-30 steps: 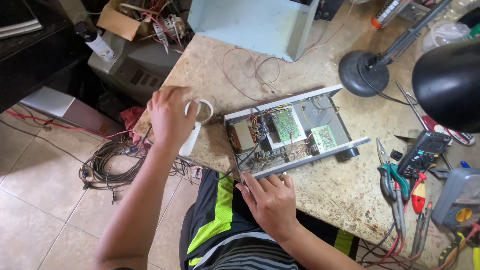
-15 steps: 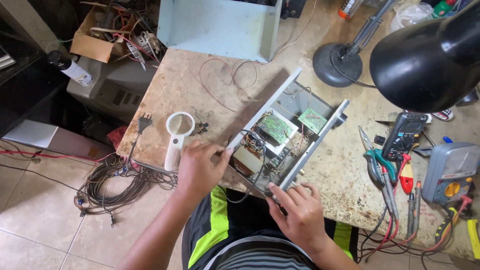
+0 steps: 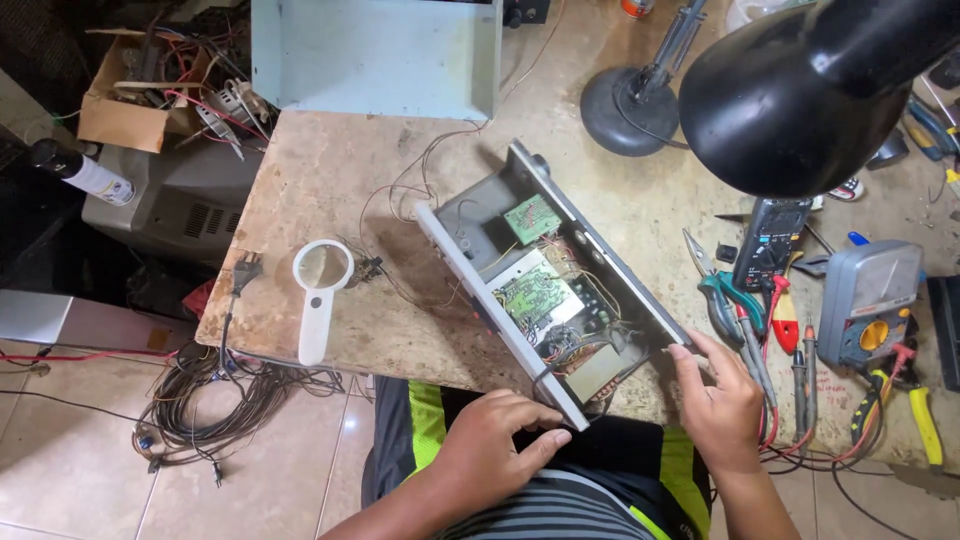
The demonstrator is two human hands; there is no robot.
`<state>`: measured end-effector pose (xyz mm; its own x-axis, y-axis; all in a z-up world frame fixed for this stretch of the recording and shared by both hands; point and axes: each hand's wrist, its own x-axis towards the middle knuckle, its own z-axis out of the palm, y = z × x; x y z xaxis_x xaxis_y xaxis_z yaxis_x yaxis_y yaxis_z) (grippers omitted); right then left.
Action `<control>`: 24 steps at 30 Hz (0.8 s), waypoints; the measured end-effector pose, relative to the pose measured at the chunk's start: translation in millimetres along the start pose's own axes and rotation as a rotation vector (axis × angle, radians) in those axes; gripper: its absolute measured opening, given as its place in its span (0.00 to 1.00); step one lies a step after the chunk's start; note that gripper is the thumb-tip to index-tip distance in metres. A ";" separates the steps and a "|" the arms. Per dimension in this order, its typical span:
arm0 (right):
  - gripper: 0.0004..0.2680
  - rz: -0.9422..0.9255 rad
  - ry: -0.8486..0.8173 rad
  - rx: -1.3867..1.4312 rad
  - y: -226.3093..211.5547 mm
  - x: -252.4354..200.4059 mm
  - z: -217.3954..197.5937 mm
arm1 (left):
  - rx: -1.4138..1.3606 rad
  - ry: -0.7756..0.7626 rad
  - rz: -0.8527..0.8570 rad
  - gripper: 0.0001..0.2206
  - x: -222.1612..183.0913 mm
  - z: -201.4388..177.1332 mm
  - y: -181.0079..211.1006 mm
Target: Inspecting and repairing the internal circuit boards and wiring of an audio amplifier at a workbench.
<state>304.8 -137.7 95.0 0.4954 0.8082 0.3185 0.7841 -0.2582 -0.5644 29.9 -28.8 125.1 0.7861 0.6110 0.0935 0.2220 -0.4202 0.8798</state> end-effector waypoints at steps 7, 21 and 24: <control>0.12 -0.106 0.055 -0.026 1.1 2.8 11.6 | 0.260 0.515 0.224 0.10 28.0 -43.9 -60.1; 0.11 0.138 0.119 0.007 20.1 -3.9 40.9 | 0.038 0.469 -0.277 0.36 90.0 -109.7 -123.4; 0.07 0.160 0.222 0.021 20.9 -5.1 48.4 | -0.055 0.598 -0.090 0.32 93.2 -107.3 -123.7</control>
<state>300.5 -121.6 44.7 0.6844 0.6211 0.3819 0.6823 -0.3608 -0.6358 13.8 152.0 75.0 0.3017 0.9203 0.2488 0.2299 -0.3235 0.9179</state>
